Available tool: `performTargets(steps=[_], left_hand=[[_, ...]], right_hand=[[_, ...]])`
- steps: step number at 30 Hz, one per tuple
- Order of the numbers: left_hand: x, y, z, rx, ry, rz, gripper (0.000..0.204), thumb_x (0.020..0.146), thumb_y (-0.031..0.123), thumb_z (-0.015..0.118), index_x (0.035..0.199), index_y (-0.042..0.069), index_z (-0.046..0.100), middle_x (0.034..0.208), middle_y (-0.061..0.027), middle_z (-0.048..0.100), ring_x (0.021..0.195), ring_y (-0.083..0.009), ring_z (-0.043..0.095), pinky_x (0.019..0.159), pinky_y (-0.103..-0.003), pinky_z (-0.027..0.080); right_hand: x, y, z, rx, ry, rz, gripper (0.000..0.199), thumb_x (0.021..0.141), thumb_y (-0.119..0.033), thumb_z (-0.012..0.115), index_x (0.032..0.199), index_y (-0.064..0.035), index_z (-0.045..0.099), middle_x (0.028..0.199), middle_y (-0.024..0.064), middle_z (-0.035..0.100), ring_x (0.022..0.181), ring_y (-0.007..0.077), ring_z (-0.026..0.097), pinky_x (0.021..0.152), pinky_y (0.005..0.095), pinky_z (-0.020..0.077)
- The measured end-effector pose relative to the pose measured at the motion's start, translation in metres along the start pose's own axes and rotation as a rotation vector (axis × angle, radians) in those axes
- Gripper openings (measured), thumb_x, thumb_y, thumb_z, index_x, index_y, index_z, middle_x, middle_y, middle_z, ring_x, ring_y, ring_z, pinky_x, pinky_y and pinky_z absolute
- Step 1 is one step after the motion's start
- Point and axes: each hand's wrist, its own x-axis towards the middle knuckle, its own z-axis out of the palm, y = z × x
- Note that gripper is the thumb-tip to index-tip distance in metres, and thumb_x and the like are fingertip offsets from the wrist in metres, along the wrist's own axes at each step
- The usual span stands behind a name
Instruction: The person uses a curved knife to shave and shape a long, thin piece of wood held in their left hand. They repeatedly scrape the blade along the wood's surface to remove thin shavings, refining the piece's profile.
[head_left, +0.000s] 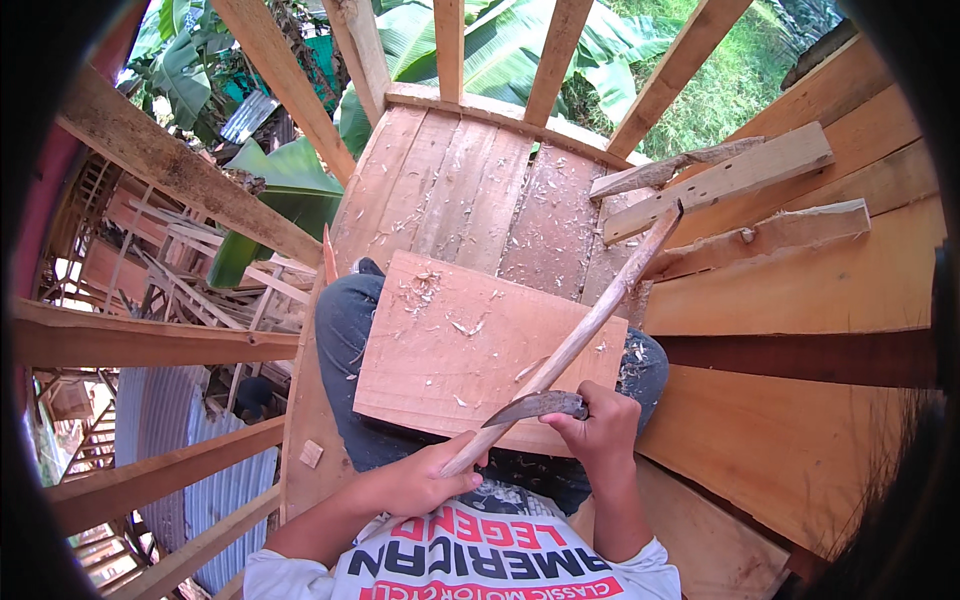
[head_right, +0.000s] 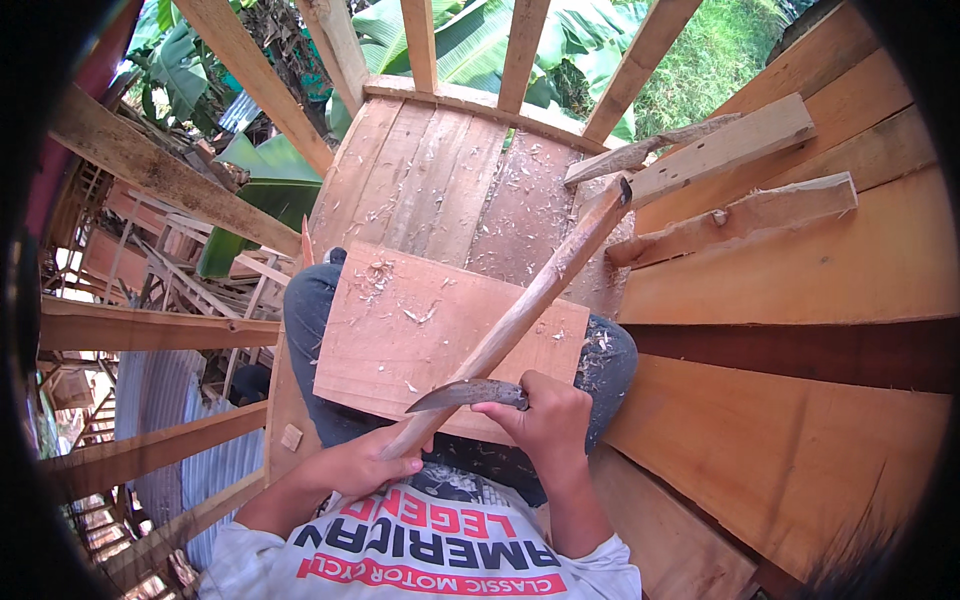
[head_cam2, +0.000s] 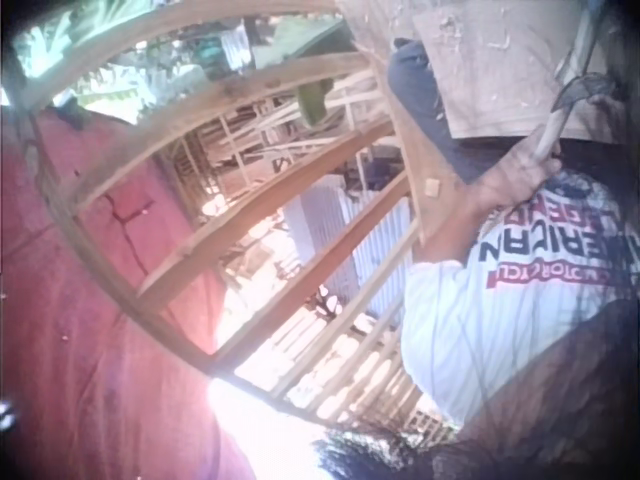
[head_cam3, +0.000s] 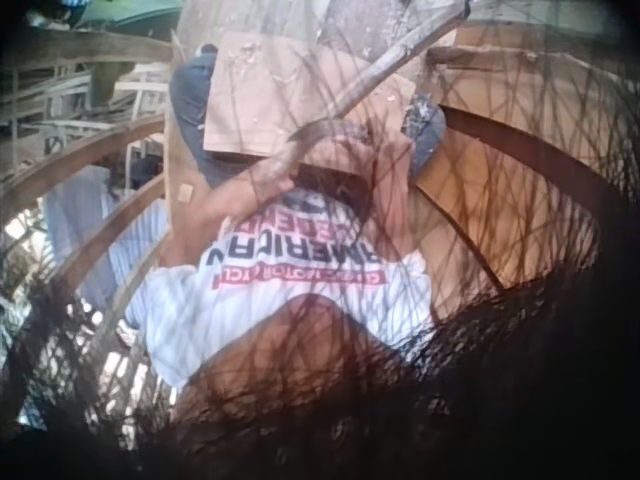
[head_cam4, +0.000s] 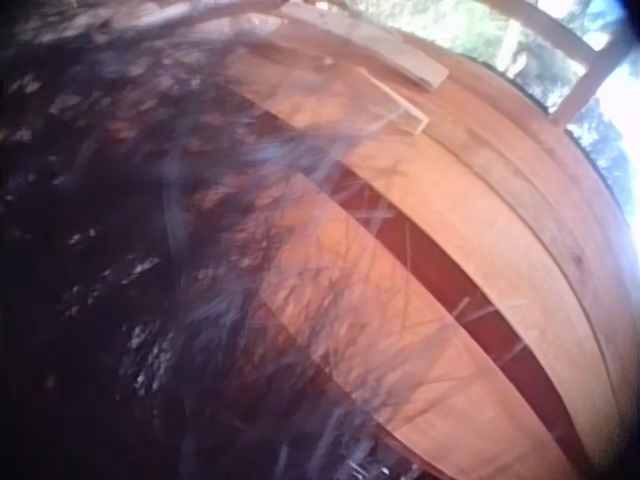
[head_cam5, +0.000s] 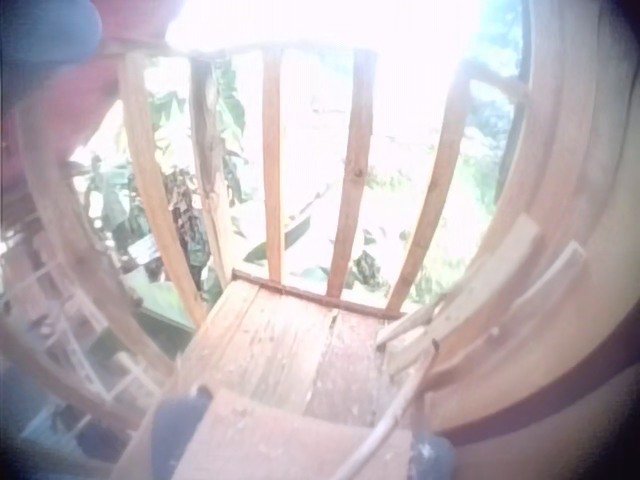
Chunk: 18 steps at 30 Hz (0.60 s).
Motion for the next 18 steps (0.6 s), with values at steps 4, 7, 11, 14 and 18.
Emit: performTargets(steps=[4,7,11,14,18], left_hand=[[-0.005,-0.006,0.003,-0.017,0.005,-0.025,0.026,0.092,0.022,0.051,0.109,0.004,0.044,0.085,-0.0031,0.047,0.072,-0.0086,0.047,0.066,-0.024,0.041],[-0.009,-0.008,0.003,-0.062,-0.003,0.007,0.026,0.092,0.023,0.052,0.109,0.005,0.043,0.082,-0.0016,0.045,0.065,-0.0067,0.046,0.06,-0.023,0.042],[-0.013,-0.014,0.0,-0.111,-0.054,-0.014,0.026,0.092,0.024,0.052,0.109,0.005,0.043,0.082,-0.0013,0.044,0.068,-0.0067,0.046,0.06,-0.022,0.042],[-0.016,-0.026,0.0,-0.137,-0.079,0.033,0.028,0.092,0.025,0.053,0.11,0.005,0.044,0.085,-0.0012,0.043,0.07,-0.007,0.046,0.061,-0.023,0.041],[-0.017,-0.028,-0.005,-0.169,-0.091,0.075,0.031,0.091,0.027,0.055,0.111,0.005,0.044,0.088,-0.001,0.043,0.07,-0.0068,0.045,0.063,-0.023,0.04]], right_hand=[[0.005,0.011,0.001,-0.048,0.055,-0.017,0.068,0.058,-0.071,0.067,0.054,-0.006,0.05,0.045,0.0092,0.047,0.042,0.0274,0.053,0.04,0.0339,0.0401],[0.009,0.014,0.005,-0.028,0.084,-0.022,0.07,0.059,-0.072,0.067,0.053,-0.0046,0.046,0.045,0.01,0.046,0.043,0.0289,0.052,0.041,0.0348,0.0393],[0.017,0.024,0.007,0.197,0.127,0.206,0.072,0.065,-0.07,0.065,0.056,-0.0011,0.047,0.047,0.0124,0.046,0.045,0.0333,0.049,0.044,0.0375,0.0387],[0.025,0.054,-0.01,0.137,0.296,0.221,0.071,0.079,-0.066,0.057,0.06,0.002,0.048,0.047,0.0084,0.039,0.045,0.0199,0.042,0.045,0.0349,0.0342],[0.027,0.052,-0.026,0.264,0.36,0.319,0.074,0.085,-0.069,0.044,0.057,-0.0016,0.033,0.051,-0.004,0.03,0.052,0.0075,0.03,0.045,0.0312,0.0195]])
